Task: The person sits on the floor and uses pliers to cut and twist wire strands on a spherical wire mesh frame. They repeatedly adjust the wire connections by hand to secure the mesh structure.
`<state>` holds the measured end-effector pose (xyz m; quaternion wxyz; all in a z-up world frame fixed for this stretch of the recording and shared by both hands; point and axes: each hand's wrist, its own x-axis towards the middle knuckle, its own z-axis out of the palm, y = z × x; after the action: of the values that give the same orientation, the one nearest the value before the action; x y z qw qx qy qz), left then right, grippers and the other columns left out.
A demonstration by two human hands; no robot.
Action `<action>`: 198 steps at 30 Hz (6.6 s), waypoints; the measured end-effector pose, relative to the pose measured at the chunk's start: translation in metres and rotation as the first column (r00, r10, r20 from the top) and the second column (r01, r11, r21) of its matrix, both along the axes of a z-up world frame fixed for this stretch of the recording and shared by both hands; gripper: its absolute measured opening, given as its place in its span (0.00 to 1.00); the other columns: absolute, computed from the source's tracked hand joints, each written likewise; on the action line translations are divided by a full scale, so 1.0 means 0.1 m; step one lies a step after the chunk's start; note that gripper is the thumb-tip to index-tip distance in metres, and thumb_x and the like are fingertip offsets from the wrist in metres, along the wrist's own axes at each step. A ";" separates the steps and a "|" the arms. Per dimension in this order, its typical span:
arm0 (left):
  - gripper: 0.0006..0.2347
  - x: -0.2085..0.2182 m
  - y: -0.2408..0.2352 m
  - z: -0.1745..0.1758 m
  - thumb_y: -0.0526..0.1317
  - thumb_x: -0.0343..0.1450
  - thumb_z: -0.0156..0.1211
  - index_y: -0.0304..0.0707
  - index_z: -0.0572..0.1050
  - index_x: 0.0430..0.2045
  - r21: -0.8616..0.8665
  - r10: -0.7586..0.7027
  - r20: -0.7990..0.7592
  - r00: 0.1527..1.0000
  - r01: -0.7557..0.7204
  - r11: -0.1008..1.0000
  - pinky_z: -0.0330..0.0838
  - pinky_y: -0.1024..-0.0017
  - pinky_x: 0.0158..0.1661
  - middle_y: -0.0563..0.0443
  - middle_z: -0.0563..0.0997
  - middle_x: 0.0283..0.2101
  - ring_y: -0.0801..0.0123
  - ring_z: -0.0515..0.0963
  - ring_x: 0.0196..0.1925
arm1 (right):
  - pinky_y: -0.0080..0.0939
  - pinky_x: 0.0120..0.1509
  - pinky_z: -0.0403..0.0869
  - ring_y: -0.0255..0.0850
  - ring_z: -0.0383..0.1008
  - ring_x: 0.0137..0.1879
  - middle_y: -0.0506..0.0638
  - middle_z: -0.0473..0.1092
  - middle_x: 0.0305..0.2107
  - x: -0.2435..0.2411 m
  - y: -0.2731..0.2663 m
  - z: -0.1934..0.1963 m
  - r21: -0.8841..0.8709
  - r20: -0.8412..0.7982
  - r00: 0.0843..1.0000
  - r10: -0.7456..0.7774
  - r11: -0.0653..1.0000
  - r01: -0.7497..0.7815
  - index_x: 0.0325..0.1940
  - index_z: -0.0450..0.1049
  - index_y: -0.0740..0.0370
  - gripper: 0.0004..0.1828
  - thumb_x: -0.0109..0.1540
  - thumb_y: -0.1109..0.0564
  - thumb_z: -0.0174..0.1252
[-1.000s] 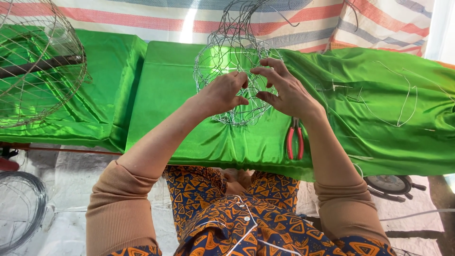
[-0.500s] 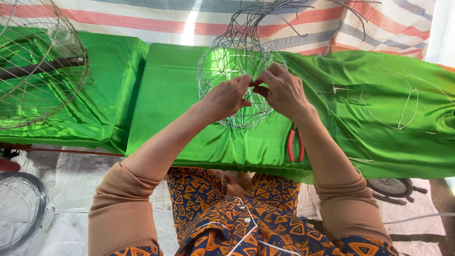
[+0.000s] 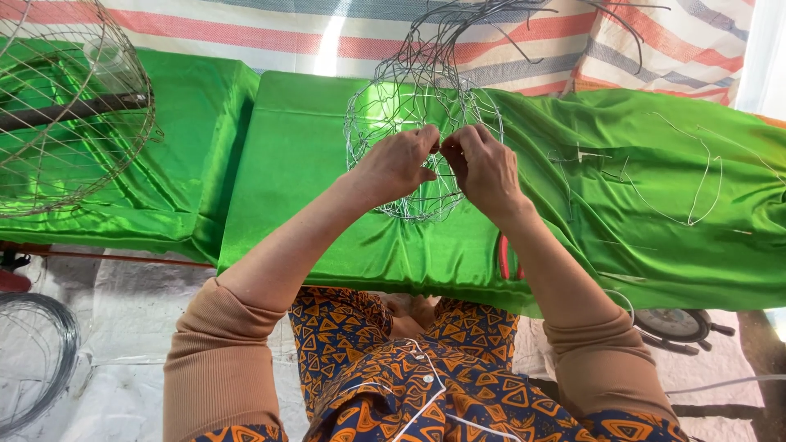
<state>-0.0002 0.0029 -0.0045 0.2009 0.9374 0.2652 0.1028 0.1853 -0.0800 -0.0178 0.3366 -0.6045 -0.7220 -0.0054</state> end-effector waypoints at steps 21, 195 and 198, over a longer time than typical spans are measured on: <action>0.14 -0.02 -0.07 -0.23 0.46 0.74 0.59 0.40 0.64 0.44 0.305 0.059 -0.006 0.998 -0.055 0.951 0.79 0.43 0.30 0.42 0.74 0.35 0.36 0.82 0.32 | 0.47 0.31 0.77 0.48 0.77 0.32 0.47 0.68 0.31 0.01 0.08 -0.16 0.251 0.121 0.993 -0.009 0.968 -0.022 0.45 0.72 0.52 0.05 0.67 0.52 0.60; 0.11 -0.03 -0.71 -0.61 0.34 0.80 0.48 0.33 0.70 0.56 -0.700 0.855 0.517 0.023 0.586 0.408 0.79 0.68 0.52 0.38 0.84 0.45 0.68 0.83 0.42 | 0.31 0.23 0.66 0.32 0.65 0.28 0.60 0.74 0.31 -0.17 -0.09 0.61 -0.448 -0.764 0.614 -0.198 0.847 -0.285 0.52 0.77 0.74 0.20 0.60 0.61 0.49; 0.11 -0.19 -0.81 -0.44 0.34 0.78 0.51 0.31 0.70 0.55 -0.818 0.822 0.540 0.181 0.344 0.462 0.80 0.73 0.50 0.43 0.83 0.48 0.71 0.83 0.45 | 0.31 0.23 0.66 0.33 0.65 0.26 0.59 0.72 0.27 -0.18 -0.12 0.64 -0.448 -0.686 0.718 -0.116 0.845 -0.292 0.54 0.77 0.75 0.21 0.61 0.62 0.49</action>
<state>-0.0194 -0.0778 -0.0482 0.7107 0.3514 0.2731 0.5449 0.1674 -0.0925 0.0465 0.4012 -0.5936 -0.5456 0.4347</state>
